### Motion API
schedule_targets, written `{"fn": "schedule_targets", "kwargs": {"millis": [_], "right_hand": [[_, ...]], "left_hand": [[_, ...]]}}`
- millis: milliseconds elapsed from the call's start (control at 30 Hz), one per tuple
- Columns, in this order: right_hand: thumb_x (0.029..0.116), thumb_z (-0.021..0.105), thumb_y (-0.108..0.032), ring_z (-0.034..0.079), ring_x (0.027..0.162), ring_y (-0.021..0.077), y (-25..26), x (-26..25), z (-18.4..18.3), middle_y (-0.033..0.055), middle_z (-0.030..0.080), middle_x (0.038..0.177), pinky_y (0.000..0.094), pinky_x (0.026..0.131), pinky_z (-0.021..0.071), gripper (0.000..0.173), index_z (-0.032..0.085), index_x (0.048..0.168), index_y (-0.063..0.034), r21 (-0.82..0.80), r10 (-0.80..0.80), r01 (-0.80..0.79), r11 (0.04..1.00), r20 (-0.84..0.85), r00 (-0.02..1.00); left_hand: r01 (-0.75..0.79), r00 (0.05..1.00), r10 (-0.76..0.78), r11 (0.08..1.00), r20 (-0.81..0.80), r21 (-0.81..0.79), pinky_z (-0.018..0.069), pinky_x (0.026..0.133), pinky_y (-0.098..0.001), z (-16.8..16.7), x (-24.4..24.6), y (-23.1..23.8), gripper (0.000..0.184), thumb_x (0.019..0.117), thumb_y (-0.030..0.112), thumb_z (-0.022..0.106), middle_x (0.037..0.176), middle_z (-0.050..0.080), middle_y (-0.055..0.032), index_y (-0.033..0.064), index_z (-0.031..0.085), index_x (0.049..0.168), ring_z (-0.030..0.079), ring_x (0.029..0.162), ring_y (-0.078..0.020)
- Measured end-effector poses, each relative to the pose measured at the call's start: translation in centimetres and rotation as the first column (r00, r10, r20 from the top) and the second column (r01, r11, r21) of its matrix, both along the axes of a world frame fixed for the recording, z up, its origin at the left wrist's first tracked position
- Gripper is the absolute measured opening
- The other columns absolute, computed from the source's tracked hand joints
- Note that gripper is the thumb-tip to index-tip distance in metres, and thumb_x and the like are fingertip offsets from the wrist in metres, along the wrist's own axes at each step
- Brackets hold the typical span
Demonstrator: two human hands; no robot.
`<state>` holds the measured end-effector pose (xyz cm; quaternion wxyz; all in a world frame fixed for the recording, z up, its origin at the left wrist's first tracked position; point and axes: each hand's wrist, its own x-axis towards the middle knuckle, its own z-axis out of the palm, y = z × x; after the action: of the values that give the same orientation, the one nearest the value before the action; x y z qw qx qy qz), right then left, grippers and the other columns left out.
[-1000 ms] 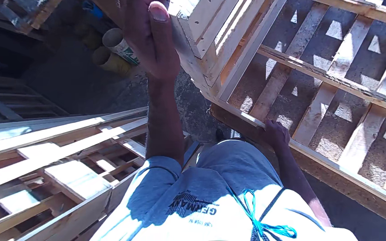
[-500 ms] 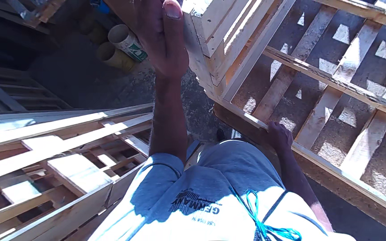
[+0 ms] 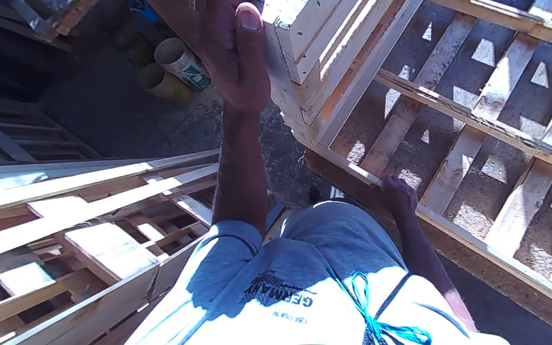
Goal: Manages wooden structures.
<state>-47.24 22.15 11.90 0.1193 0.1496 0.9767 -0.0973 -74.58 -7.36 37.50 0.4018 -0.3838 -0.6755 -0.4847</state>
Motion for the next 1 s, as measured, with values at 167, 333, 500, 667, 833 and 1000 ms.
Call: {"fn": "schedule_targets", "kwargs": {"millis": [167,333,500,667,833,1000], "right_hand": [[0.0956,0.061,-0.056,0.070,0.103,0.0393,-0.01,0.03,0.03,0.0174,0.071,0.109,0.0573,0.077,0.0558,0.052,0.068,0.114,-0.0076,0.001,0.007,-0.007,1.000,-0.009,1.000],[0.0957,0.060,-0.057,0.069,0.104,0.0396,0.06,0.01,0.04,0.0175,0.071,0.109,0.0575,0.077,0.0558,0.054,0.068,0.115,-0.0076,-0.008,0.010,-0.010,1.000,-0.005,1.000],[0.0954,0.062,-0.056,0.070,0.103,0.0389,0.11,0.02,-0.10,0.0167,0.072,0.109,0.0571,0.078,0.0559,0.052,0.068,0.117,-0.0089,-0.007,0.006,-0.006,1.000,-0.006,1.000],[0.0955,0.062,-0.055,0.069,0.104,0.0393,0.06,0.06,-0.09,0.0168,0.072,0.108,0.0567,0.078,0.0559,0.051,0.068,0.116,-0.0082,0.000,0.003,-0.003,1.000,-0.008,1.000],[0.0959,0.060,-0.057,0.069,0.104,0.0386,0.04,0.07,-0.12,0.0164,0.072,0.109,0.0567,0.078,0.0559,0.053,0.068,0.116,-0.0091,-0.002,0.000,0.000,1.000,-0.005,1.000],[0.0951,0.062,-0.057,0.070,0.104,0.0382,0.01,0.05,-0.06,0.0155,0.072,0.109,0.0555,0.078,0.0563,0.052,0.068,0.116,-0.0094,0.005,0.000,0.000,1.000,-0.013,1.000]], "left_hand": [[0.019,1.000,-0.019,1.000,0.019,-0.002,0.0537,0.075,-0.0320,0.04,0.01,-0.11,0.037,0.1090,0.023,0.043,0.084,0.068,-0.0034,0.0016,0.069,0.093,0.065,0.083,-0.0087],[0.013,1.000,-0.012,1.000,0.024,-0.018,0.0536,0.076,-0.0310,0.17,0.15,-0.13,0.039,0.1096,0.024,0.041,0.089,0.068,-0.0048,0.0006,0.070,0.098,0.065,0.086,-0.0082],[-0.004,0.999,0.005,1.000,0.034,-0.030,0.0538,0.075,-0.0310,0.15,0.21,-0.14,0.042,0.1101,0.027,0.040,0.091,0.068,-0.0064,-0.0008,0.071,0.104,0.064,0.086,-0.0092],[-0.021,1.000,0.021,0.999,0.021,-0.037,0.0513,0.088,-0.0373,0.11,0.07,-0.21,0.044,0.1102,0.028,0.039,0.093,0.071,-0.0086,-0.0011,0.072,0.107,0.065,0.094,-0.0138],[-0.002,1.000,0.002,0.999,0.003,-0.040,0.0494,0.098,-0.0421,0.17,0.03,-0.17,0.045,0.1100,0.029,0.040,0.100,0.072,-0.0115,-0.0016,0.072,0.109,0.066,0.103,-0.0170],[0.012,0.999,-0.014,0.999,-0.034,-0.046,0.0480,0.101,-0.0415,0.17,-0.09,-0.20,0.043,0.1104,0.026,0.039,0.105,0.072,-0.0121,-0.0018,0.072,0.111,0.065,0.109,-0.0184]]}}
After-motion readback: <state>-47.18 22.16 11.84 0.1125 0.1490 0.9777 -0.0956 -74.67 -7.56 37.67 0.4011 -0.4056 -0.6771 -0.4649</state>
